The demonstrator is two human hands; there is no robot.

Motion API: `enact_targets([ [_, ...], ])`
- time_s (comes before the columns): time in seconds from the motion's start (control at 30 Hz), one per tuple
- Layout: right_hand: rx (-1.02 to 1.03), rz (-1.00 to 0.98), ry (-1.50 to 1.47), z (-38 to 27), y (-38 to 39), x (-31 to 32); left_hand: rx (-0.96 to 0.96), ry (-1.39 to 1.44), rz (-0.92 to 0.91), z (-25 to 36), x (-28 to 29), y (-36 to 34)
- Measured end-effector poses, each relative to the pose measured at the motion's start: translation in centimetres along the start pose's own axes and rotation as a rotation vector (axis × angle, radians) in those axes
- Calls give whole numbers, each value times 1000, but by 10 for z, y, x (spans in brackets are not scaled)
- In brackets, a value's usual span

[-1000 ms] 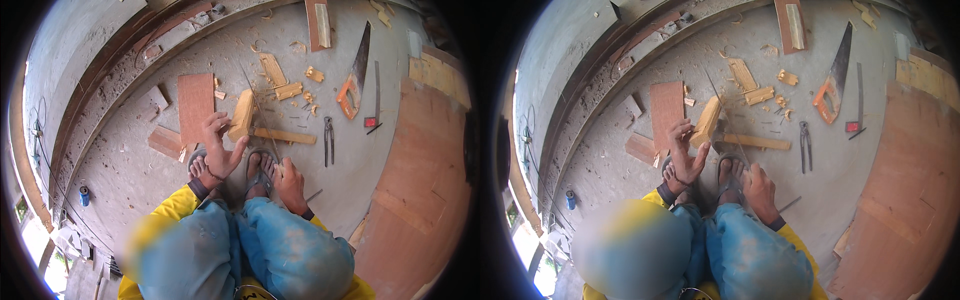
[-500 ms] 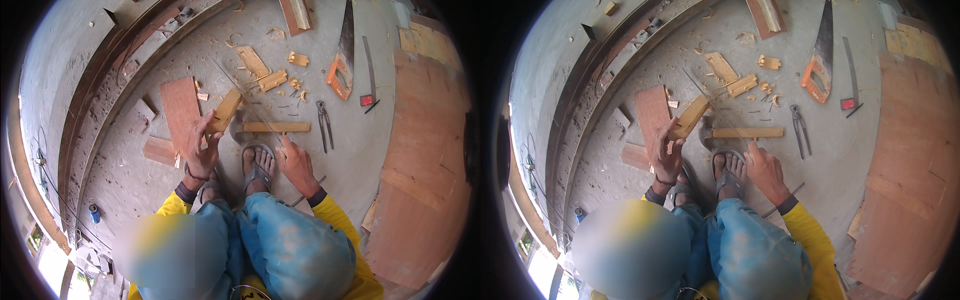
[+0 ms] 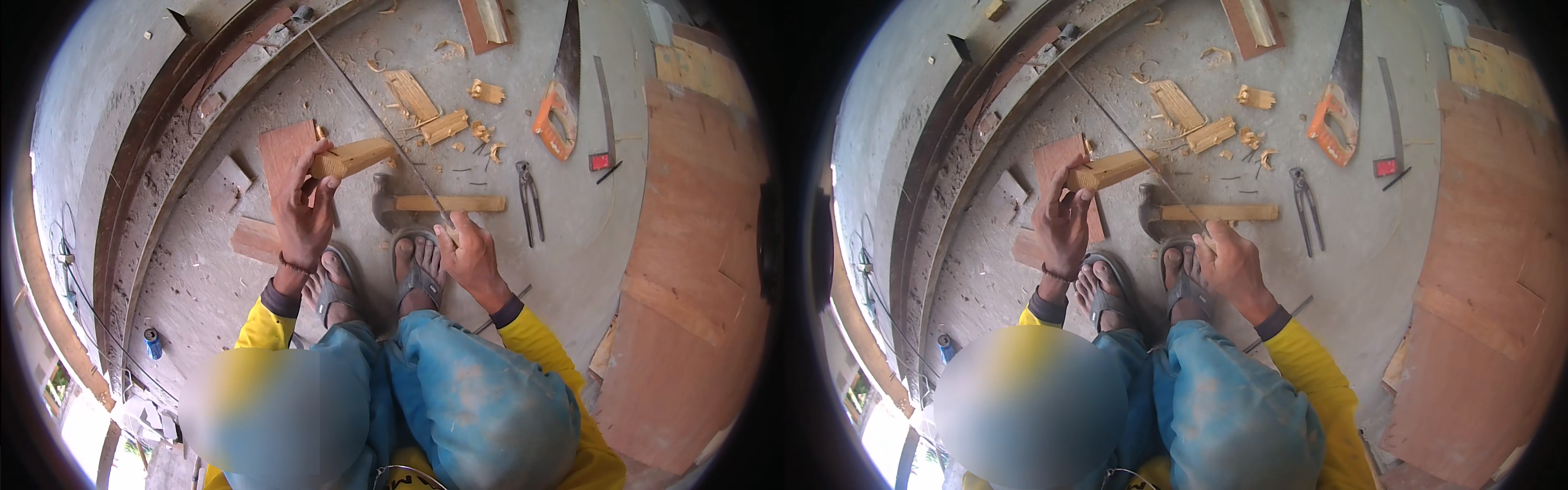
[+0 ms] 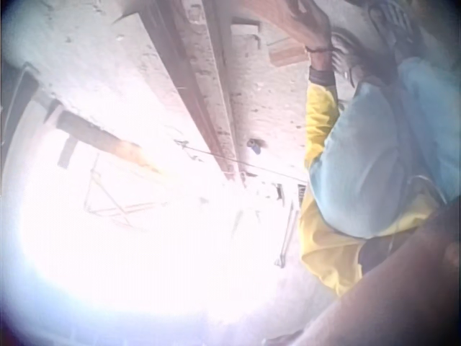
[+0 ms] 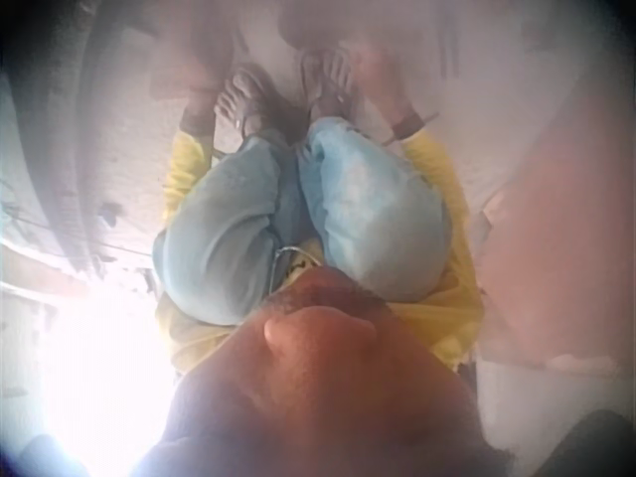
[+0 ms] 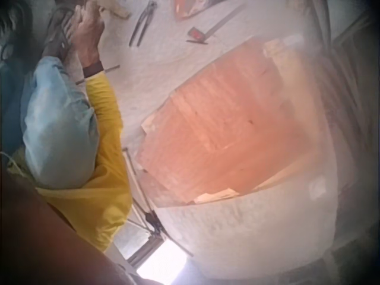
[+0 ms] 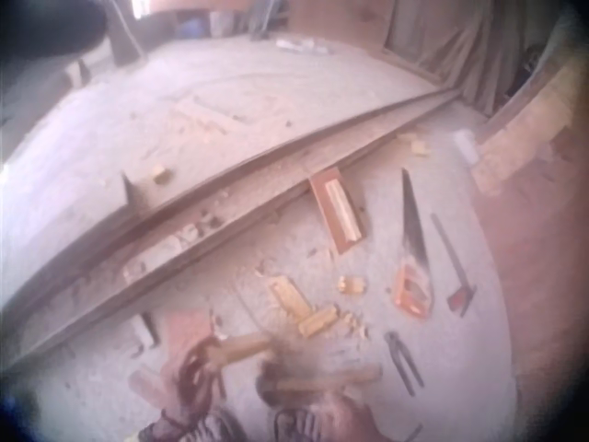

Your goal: The person carves a small wooden block using a chisel and hammer, repeatedly striking the chisel to remove wood shavings. The person also uses sandpaper to smooth the block's surfaces between carving steps.

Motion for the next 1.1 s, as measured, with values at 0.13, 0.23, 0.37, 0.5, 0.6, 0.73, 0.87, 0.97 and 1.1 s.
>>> enact_targets([
  [0.13,11,-45,64,11,-7,-7,-47,22,-29,1,0,-10],
  [0.23,-22,-79,60,12,-6,-9,-63,86,-8,5,-2,-10],
  [0.37,48,10,11,-1,-4,-3,-13,76,-44,0,-1,-19],
  [0.5,-38,-78,99,11,-7,-13,-67,21,-65,4,-1,-19],
  [0.6,-105,-138,18,9,-6,-11,-93,82,-46,-7,-3,-27],
  [0.73,-15,-42,-49,-9,-6,-4,-98,59,-67,-10,1,-27],
  [0.87,-70,-97,80,11,-10,-14,-96,52,-78,-6,1,-33],
  [0.97,-25,-60,30,8,-9,-12,-74,32,-102,-4,2,-29],
  [1.1,-10,-37,34,-2,-3,-7,-83,75,-75,-8,2,-37],
])
Point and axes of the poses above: each hand's wrist, its own y-axis away from the middle knuckle, its own x-axis out of the back of the hand, z = x × y, the point moved 3 cm from there along -y, towards the middle knuckle, and after that the axes turned 10 degrees about -x, right-handed, at the moved point
